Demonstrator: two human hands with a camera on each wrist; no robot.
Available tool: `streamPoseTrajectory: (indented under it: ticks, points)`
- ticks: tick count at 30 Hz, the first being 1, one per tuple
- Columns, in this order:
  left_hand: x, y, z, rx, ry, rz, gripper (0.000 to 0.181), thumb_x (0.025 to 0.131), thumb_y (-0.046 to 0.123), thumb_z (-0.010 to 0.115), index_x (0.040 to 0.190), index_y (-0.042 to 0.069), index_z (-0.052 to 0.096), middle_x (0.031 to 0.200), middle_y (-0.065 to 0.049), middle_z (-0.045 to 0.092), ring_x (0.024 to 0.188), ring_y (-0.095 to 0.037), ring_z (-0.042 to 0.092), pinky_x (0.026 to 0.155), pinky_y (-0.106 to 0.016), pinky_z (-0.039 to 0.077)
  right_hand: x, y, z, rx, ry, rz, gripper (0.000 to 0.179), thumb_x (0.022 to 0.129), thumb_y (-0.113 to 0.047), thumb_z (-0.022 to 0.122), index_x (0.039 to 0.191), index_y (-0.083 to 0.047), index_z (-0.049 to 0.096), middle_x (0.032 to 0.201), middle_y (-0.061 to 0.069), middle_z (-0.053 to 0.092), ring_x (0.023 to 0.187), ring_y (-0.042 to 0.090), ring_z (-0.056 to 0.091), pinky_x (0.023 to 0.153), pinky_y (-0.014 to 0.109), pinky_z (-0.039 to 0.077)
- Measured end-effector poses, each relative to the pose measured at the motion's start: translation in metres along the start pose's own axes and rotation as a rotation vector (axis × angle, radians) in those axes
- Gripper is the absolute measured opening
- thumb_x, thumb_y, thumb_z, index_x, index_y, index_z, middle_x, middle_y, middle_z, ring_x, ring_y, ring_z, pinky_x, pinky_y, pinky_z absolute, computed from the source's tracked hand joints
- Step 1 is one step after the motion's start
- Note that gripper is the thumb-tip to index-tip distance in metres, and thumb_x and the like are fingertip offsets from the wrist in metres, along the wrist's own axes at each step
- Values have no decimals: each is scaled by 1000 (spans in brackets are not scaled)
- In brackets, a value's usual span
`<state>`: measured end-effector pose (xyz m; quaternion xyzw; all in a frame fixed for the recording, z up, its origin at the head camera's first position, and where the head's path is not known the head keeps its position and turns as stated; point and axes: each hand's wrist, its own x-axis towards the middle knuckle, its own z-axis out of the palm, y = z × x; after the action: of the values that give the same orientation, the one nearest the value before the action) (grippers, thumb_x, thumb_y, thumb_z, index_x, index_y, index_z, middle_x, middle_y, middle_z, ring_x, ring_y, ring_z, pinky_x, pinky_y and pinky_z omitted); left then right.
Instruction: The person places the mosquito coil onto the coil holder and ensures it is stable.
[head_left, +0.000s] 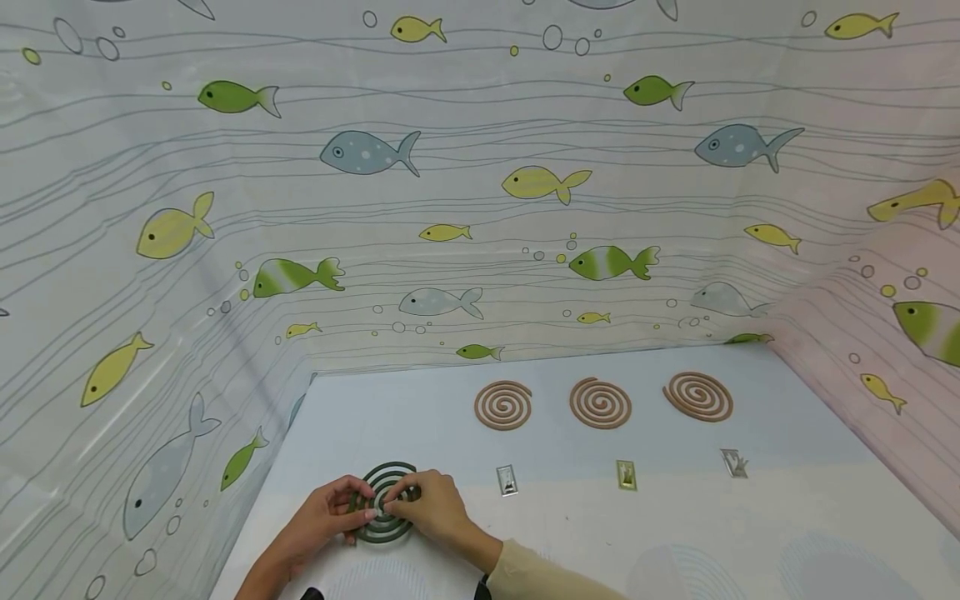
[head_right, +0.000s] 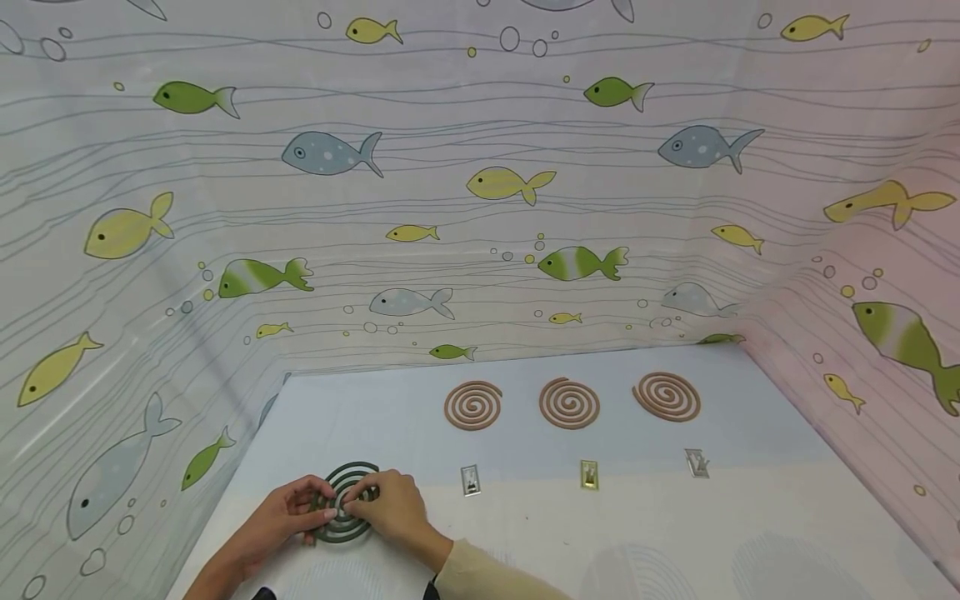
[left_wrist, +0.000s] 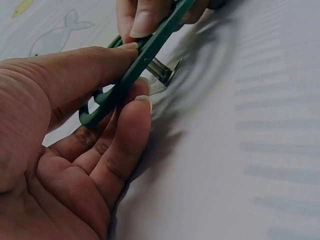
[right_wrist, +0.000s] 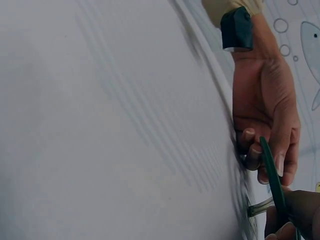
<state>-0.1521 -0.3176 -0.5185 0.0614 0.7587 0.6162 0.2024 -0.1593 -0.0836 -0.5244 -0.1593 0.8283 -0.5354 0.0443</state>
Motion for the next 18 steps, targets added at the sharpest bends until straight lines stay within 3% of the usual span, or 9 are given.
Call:
streamPoseTrajectory:
  ticks: [10,18]
  points:
    - [0,1,0,6,0,1,44,93,12,78,125,-8,55,108,-12,65,78,-14,62,63,-32,57,-3,-5,1,-28,54,2,8,81,-30,88,81,-28,80,89,-17,72,92,4,64,71,27,47]
    - [1,4,-1,10,50,37,44,93,12,77,125,-7,54,106,-13,63,72,-14,60,60,-34,57,3,-7,2,2,88,-43,8,83,-32,86,83,-27,80,85,-20,71,90,0,63,76,25,49]
